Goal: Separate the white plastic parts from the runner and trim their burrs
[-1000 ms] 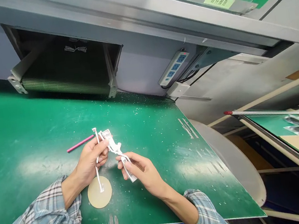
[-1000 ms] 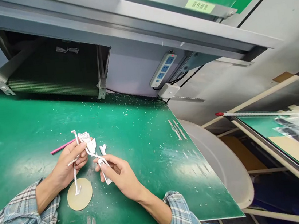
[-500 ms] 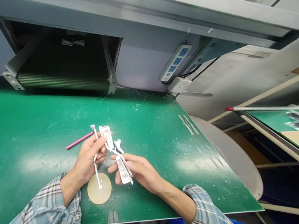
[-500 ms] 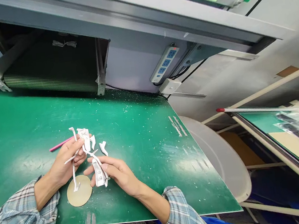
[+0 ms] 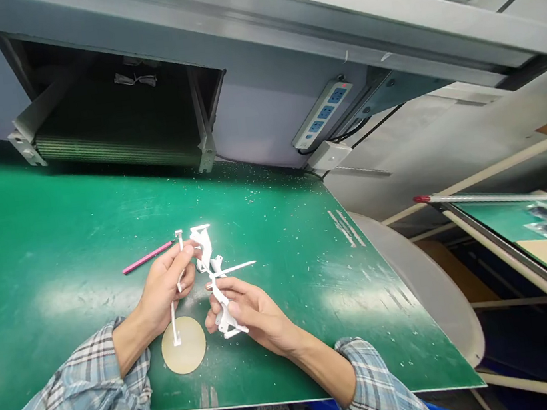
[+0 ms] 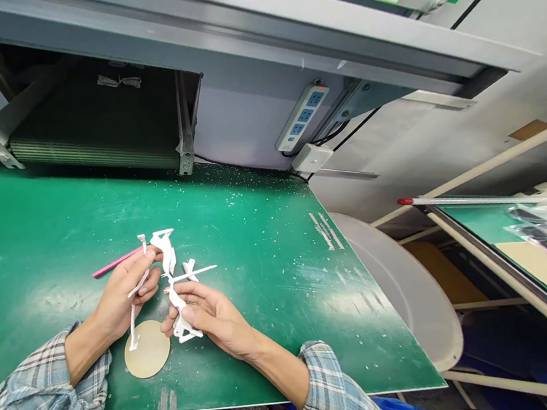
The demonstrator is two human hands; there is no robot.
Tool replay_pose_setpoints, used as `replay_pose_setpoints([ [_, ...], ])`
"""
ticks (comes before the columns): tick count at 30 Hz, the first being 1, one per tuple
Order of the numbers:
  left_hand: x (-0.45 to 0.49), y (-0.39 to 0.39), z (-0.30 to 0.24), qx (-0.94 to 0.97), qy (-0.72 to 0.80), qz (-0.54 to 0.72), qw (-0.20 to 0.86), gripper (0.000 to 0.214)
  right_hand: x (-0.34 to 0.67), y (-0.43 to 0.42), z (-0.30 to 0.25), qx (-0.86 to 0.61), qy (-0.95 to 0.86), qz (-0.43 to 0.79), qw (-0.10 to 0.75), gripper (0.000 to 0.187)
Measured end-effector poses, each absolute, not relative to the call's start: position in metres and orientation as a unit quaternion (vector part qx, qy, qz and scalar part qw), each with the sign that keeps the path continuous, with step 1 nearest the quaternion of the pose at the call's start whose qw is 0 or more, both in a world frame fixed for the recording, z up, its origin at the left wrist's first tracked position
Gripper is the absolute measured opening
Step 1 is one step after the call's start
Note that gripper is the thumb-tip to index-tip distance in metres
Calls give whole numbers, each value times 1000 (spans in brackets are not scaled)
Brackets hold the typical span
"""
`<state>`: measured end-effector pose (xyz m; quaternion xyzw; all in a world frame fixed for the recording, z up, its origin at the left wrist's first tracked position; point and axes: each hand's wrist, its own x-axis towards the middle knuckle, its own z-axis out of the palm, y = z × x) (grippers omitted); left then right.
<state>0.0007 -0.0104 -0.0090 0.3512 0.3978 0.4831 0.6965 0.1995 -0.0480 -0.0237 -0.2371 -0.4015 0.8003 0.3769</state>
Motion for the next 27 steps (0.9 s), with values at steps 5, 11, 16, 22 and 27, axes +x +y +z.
replay_pose_setpoints([
  [5,2,-11,-4,380,413,484,671,52,192,-48,-36,-338,-460,701,427,46],
  [11,4,-11,-1,400,412,492,654,50,191,-51,-33,-374,-486,668,421,46],
  [16,1,-10,-3,390,403,495,664,46,196,-52,-27,-309,-473,716,410,36],
  [22,-4,-8,-2,367,370,486,701,35,198,-50,-32,-297,-461,724,418,39],
  [27,-5,-7,-6,355,348,482,721,27,198,-53,-33,-314,-466,714,417,40],
])
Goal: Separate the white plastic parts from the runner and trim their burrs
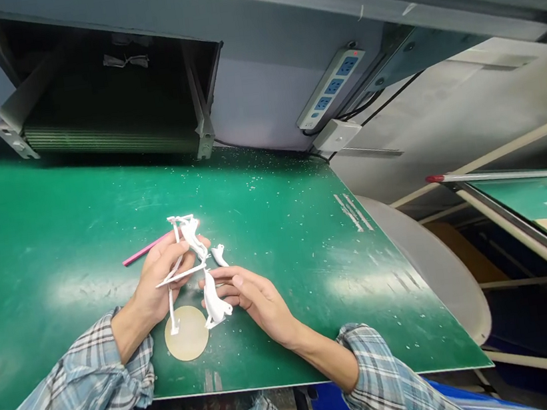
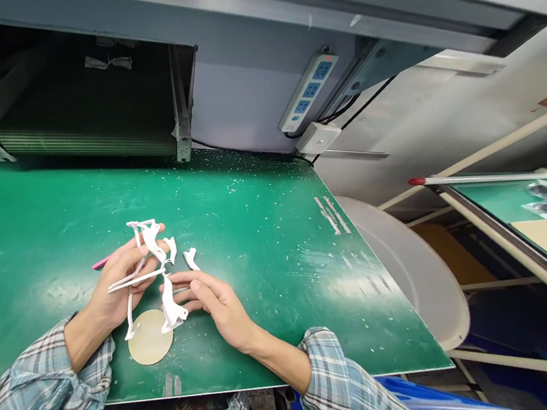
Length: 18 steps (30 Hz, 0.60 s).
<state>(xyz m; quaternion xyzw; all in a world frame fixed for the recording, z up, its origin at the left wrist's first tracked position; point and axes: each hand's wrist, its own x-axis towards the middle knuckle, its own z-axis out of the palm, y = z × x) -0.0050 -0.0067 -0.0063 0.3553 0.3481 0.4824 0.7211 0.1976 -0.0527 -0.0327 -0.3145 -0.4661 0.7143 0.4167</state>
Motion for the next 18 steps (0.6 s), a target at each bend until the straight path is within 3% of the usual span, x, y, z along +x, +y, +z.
replay_pose_setpoints([
  [8,-1,-8,-6,364,341,486,718,24,197,-50,-29,-316,-420,751,400,38],
  [12,1,-10,-5,374,389,502,676,37,195,-48,-29,-300,-379,802,351,43],
  [18,-12,-2,4,469,441,397,655,43,193,-48,-35,-308,-445,781,313,48],
])
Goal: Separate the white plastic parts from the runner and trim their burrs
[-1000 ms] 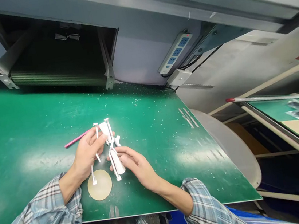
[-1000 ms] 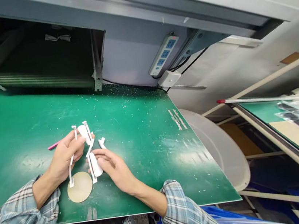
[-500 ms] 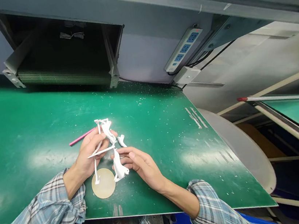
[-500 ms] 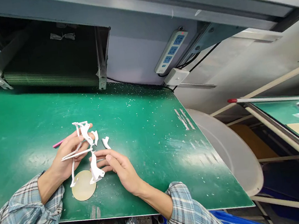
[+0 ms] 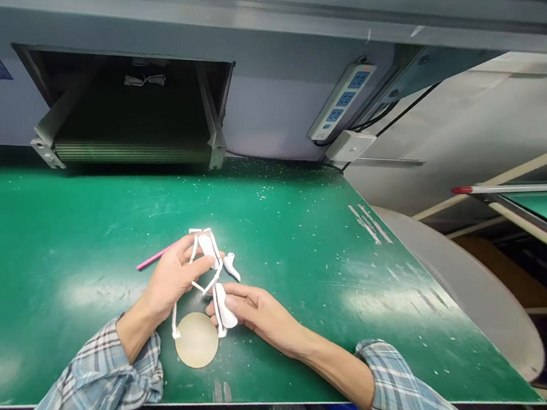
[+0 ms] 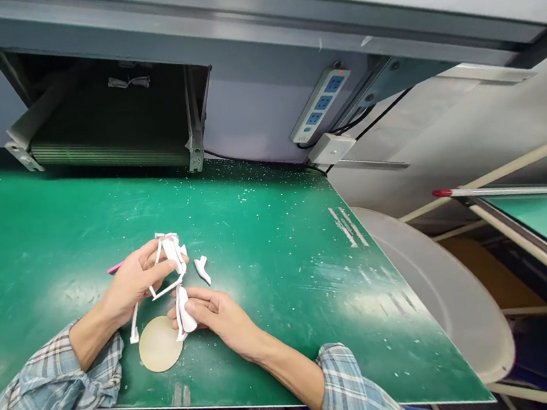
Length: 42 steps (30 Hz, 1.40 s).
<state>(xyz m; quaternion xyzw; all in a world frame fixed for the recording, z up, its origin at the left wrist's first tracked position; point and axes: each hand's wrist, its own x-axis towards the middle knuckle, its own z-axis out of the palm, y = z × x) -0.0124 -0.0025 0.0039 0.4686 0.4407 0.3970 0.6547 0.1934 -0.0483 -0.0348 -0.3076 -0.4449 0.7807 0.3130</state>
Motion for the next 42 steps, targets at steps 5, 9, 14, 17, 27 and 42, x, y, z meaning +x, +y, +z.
replay_pose_setpoints([
  [5,-24,6,10,539,439,374,614,40,195,-48,-34,-309,-459,769,320,50],
  [9,-21,4,5,579,440,382,570,41,193,-51,-32,-292,-449,784,315,51],
  [14,-19,1,0,598,466,350,550,44,187,-54,-33,-277,-443,795,308,56],
  [17,-23,2,-1,611,494,335,520,45,185,-53,-35,-264,-434,809,297,60],
  [27,-25,4,-17,663,539,284,435,32,186,-57,-33,-278,-383,831,292,55],
  [42,-4,-12,7,589,424,419,545,30,196,-43,-37,-422,-626,566,331,48],
])
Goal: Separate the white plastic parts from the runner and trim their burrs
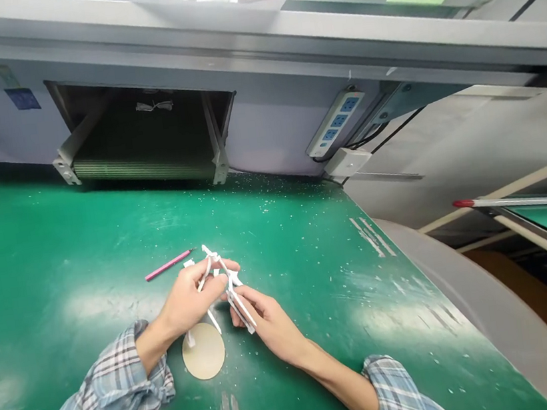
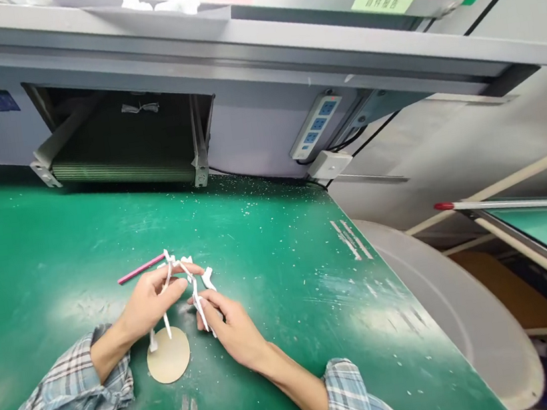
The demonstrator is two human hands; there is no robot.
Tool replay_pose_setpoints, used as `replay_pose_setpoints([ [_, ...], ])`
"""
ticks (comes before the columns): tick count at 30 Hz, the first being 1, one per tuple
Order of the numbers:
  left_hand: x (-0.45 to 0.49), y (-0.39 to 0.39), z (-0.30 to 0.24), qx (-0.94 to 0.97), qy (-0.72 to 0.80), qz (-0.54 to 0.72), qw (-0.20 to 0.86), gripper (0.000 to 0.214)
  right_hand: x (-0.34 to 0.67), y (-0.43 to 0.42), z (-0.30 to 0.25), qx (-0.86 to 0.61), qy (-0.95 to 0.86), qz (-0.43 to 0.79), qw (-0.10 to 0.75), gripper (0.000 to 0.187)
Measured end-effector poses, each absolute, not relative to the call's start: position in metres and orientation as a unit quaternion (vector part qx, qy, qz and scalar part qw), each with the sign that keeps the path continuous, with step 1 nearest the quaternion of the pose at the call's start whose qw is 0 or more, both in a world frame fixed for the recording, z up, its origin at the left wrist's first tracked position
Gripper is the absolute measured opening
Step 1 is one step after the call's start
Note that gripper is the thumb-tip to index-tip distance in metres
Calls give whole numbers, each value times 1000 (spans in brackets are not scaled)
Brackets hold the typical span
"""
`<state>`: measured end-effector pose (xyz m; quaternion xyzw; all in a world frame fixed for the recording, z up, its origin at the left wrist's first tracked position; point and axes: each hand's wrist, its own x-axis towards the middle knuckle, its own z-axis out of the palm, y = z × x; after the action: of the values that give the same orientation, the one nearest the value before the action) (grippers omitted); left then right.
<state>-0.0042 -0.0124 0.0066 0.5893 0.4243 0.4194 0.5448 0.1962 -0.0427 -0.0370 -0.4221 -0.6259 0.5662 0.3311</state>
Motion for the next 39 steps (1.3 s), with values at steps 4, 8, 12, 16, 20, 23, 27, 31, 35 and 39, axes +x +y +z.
replay_pose_setpoints([
  [4,5,-21,-1,582,411,455,534,32,195,-42,-39,-431,-646,539,327,46],
  [8,6,-27,-12,641,379,474,470,32,194,-39,-43,-443,-623,550,336,44],
  [12,9,-28,-14,674,340,498,426,31,197,-33,-42,-457,-633,501,373,39],
  [16,7,-17,-14,522,380,566,512,38,203,-24,-38,-447,-695,408,387,37],
  [20,2,-6,-18,398,362,590,602,41,205,-20,-30,-430,-751,341,367,34],
  [23,3,-4,-19,382,355,598,609,40,198,-26,-21,-416,-746,376,359,36],
  [27,4,-6,-17,383,353,606,601,38,175,-40,-12,-379,-716,518,275,41],
  [31,1,-16,-9,465,389,578,547,42,151,-46,-5,-374,-719,533,243,33],
  [35,-11,-16,-5,549,442,483,519,44,156,-38,4,-358,-719,560,204,15],
  [39,-13,-10,-10,666,450,391,449,48,207,-39,19,-381,-708,536,258,18],
])
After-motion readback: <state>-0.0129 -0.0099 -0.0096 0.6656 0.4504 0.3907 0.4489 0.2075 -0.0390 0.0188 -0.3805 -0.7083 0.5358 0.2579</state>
